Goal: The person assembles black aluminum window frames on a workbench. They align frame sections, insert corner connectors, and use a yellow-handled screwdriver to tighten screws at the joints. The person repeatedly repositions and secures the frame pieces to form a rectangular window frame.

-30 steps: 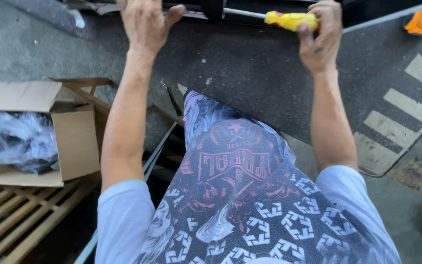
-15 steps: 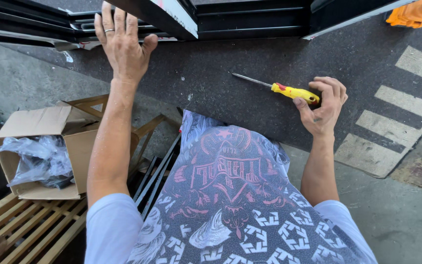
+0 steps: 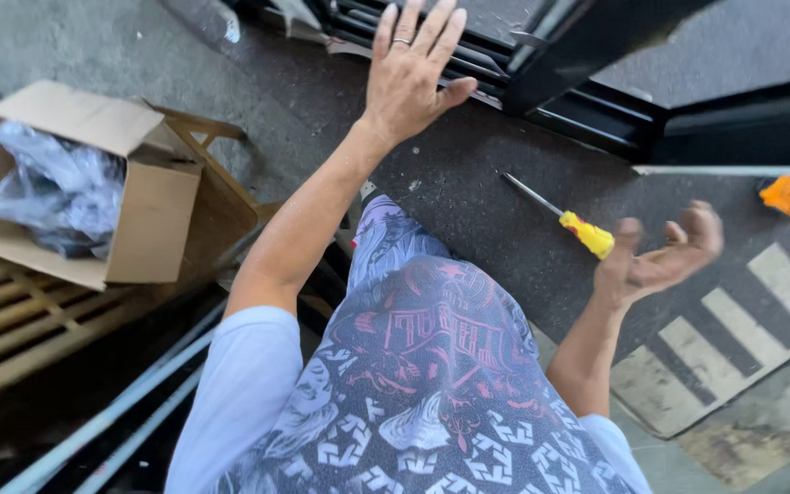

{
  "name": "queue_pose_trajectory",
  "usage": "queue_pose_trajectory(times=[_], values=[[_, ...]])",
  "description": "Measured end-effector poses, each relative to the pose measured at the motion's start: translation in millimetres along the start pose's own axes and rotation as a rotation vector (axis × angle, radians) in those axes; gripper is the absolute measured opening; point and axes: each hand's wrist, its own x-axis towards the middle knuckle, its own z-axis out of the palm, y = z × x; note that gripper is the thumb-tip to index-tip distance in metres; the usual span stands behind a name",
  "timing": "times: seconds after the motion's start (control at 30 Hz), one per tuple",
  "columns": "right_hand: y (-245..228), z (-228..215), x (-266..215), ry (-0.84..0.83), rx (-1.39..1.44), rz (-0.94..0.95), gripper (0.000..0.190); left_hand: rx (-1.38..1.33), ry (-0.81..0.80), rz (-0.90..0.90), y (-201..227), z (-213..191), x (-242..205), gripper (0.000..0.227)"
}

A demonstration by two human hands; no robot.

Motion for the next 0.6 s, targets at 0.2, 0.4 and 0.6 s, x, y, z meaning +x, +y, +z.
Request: queue_pose_trajectory(times=[0.2,0.4,0.6], values=[[10,1,67,0.17,0.396,-0.111,0.09,-0.654,0.17,-0.052,60,-26,6,0.099],[-13,39,66,-0.155,0.689,0.003,0.072,-0.693,0.529,-0.225,114,-9,24,0.094],[17,38,66,-0.026,0.572,0.115,0.044,-0.783,0.49,-0.318,124,12,25,0.054]])
